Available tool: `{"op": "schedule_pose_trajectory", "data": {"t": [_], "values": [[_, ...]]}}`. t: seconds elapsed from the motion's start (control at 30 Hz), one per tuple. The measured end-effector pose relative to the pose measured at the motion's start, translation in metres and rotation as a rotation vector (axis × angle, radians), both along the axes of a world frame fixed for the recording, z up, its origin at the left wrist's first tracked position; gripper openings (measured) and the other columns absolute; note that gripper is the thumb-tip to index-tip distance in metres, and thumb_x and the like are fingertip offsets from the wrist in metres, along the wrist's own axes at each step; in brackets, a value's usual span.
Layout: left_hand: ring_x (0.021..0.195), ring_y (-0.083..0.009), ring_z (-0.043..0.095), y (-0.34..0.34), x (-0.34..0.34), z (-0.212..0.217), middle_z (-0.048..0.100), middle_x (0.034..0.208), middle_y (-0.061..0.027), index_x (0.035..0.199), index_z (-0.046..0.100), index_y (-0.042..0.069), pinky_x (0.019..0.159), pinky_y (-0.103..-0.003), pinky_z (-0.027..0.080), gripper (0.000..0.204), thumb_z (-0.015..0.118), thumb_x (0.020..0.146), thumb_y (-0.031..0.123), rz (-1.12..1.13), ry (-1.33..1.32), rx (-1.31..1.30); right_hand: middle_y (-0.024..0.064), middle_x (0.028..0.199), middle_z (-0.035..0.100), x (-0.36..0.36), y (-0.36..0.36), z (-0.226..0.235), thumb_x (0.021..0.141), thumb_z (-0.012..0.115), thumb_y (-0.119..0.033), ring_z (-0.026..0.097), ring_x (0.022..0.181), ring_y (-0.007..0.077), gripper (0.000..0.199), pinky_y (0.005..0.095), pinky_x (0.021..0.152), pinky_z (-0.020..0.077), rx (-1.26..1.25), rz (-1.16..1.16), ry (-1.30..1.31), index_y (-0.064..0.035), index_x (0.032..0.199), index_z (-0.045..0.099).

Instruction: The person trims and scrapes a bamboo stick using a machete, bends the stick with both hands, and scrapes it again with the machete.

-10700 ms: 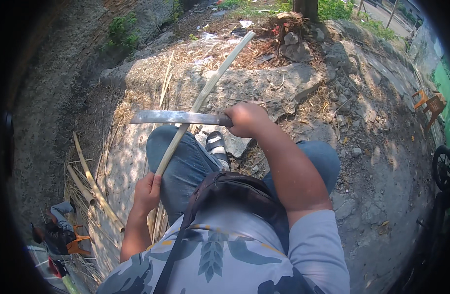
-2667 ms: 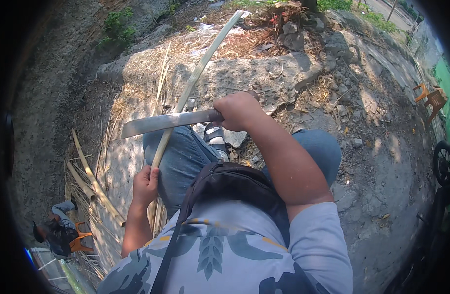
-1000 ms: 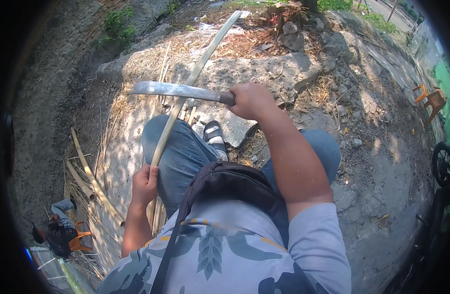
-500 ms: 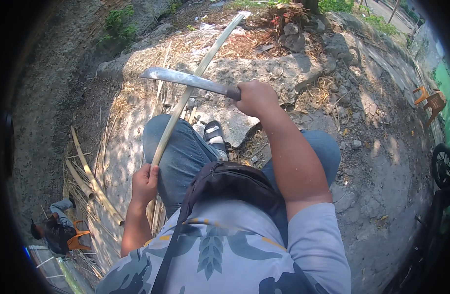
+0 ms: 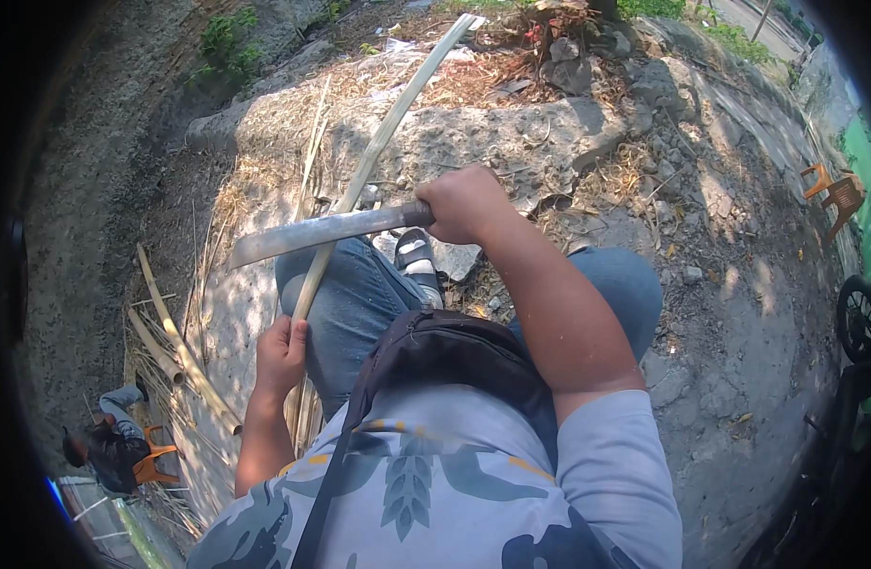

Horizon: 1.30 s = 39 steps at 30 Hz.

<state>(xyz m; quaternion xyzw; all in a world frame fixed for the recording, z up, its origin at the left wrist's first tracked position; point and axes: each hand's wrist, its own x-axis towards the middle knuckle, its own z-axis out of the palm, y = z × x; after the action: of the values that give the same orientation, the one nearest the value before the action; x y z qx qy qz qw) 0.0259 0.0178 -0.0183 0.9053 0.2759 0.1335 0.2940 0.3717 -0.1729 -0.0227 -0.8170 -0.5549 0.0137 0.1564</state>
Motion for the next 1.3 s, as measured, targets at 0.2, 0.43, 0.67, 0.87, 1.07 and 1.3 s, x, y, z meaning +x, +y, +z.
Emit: {"op": "schedule_pose_trajectory", "data": {"t": [0.2,0.43,0.67,0.87,1.07,1.3], "values": [[0.051,-0.0322,0.052,0.000,0.002,0.003,0.055,0.059,-0.0171,0.076,0.054,0.000,0.052,-0.043,0.040,0.044,0.064,0.105,0.033,-0.003,0.018,-0.013,0.0150,0.086,0.074,0.046,-0.038,-0.010,0.083,0.078,-0.042,0.072,0.086,0.0366,0.034,0.0474,0.077,0.0565,-0.008,-0.345,0.138,-0.0109,0.094,0.074],[0.051,-0.0303,0.050,0.000,-0.001,0.001,0.054,0.059,-0.0170,0.076,0.053,0.000,0.052,-0.042,0.040,0.046,0.064,0.105,0.034,0.004,0.014,-0.003,0.0174,0.097,0.075,0.040,-0.039,0.013,0.084,0.077,-0.042,0.072,0.096,0.0377,0.037,0.0486,0.085,0.0563,0.026,-0.533,0.376,-0.0094,0.103,0.075],[0.050,-0.0295,0.050,0.001,0.001,0.002,0.054,0.059,-0.0163,0.076,0.053,0.001,0.051,-0.042,0.039,0.046,0.064,0.105,0.034,0.013,0.041,-0.001,0.0118,0.095,0.075,0.003,-0.013,0.021,0.083,0.076,-0.038,0.073,0.093,0.0343,0.029,0.0485,0.083,0.0578,-0.183,-0.192,0.132,-0.0140,0.099,0.075],[0.050,-0.0299,0.050,0.001,-0.003,-0.005,0.054,0.059,-0.0164,0.076,0.053,0.001,0.051,-0.042,0.039,0.046,0.064,0.105,0.035,0.027,0.011,-0.018,0.0109,0.094,0.075,0.012,-0.018,0.026,0.083,0.077,-0.041,0.073,0.094,0.0337,0.030,0.0478,0.084,0.0577,-0.164,-0.112,0.119,-0.0149,0.097,0.075],[0.051,-0.0278,0.049,0.003,-0.002,-0.006,0.054,0.059,-0.0155,0.076,0.054,0.001,0.052,-0.041,0.039,0.046,0.064,0.105,0.035,0.017,0.021,-0.004,0.0144,0.099,0.075,0.035,-0.039,0.019,0.084,0.077,-0.043,0.072,0.098,0.0344,0.036,0.0479,0.087,0.0573,-0.148,-0.311,0.267,-0.0140,0.106,0.076],[0.051,-0.0225,0.047,0.000,-0.002,-0.004,0.053,0.058,-0.0125,0.077,0.055,0.001,0.052,-0.039,0.039,0.046,0.063,0.105,0.036,0.041,0.011,-0.045,0.0170,0.090,0.074,0.021,-0.026,0.010,0.084,0.078,-0.042,0.071,0.089,0.0387,0.033,0.0495,0.079,0.0565,0.004,-0.320,0.207,-0.0128,0.100,0.076]]}}
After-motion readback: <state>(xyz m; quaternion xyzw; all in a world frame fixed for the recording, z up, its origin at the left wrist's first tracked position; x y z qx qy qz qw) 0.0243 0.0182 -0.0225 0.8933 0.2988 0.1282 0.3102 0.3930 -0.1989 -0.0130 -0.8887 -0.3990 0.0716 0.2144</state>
